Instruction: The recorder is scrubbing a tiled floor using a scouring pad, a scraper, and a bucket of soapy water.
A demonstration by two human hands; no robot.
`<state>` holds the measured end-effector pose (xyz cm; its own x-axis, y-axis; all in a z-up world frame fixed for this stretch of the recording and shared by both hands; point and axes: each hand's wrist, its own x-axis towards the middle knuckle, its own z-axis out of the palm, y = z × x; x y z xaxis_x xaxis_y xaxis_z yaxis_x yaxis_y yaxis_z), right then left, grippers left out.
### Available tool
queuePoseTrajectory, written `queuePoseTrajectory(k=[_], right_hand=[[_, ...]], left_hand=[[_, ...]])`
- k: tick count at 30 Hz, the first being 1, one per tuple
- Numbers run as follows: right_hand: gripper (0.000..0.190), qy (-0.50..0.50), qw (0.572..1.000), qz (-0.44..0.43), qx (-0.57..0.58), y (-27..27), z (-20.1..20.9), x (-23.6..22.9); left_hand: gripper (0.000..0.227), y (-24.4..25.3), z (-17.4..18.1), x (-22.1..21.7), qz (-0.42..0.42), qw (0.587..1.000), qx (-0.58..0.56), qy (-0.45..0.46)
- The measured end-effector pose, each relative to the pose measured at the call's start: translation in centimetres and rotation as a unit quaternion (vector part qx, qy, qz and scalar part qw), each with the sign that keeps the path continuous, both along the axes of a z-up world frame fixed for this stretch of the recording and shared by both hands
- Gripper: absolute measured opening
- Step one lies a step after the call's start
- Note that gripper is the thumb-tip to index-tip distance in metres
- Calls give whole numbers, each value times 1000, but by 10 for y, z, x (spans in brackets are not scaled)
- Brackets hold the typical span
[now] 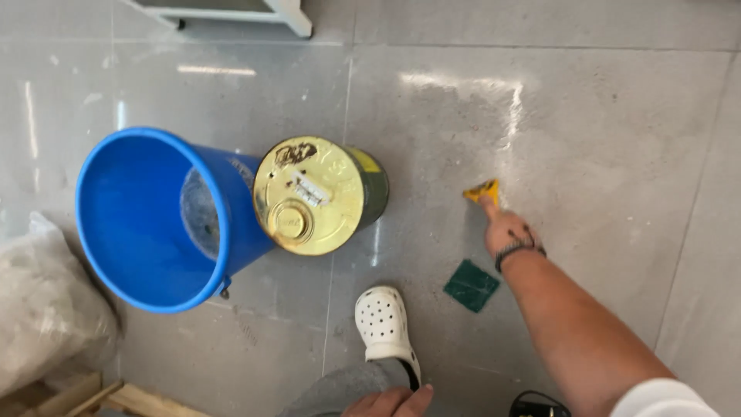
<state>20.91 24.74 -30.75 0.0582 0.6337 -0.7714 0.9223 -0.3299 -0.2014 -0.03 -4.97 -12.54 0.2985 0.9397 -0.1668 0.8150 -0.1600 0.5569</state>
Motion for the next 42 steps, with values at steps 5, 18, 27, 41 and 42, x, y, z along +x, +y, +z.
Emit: queuePoseTrajectory(k=[5,18,27,41,42], right_hand=[[64,0,996,60,-61,19,62,-16],[66,-60,990,-125,-19,-167,-37,199],[61,-97,973,-202,58,-60,-12,214],[61,96,978,182,35,-95,-17,168],[61,100,977,188,31,-100,8,138]], left_hand=[[25,-20,-36,-6,47,995,79,48],[24,30,-27,-6,-2,999,40,5],[29,55,-20,-8,-95,990,-104,-4],[65,98,52,11,-153,934,-323,-3],[65,92,55,12,-147,933,-328,-3]])
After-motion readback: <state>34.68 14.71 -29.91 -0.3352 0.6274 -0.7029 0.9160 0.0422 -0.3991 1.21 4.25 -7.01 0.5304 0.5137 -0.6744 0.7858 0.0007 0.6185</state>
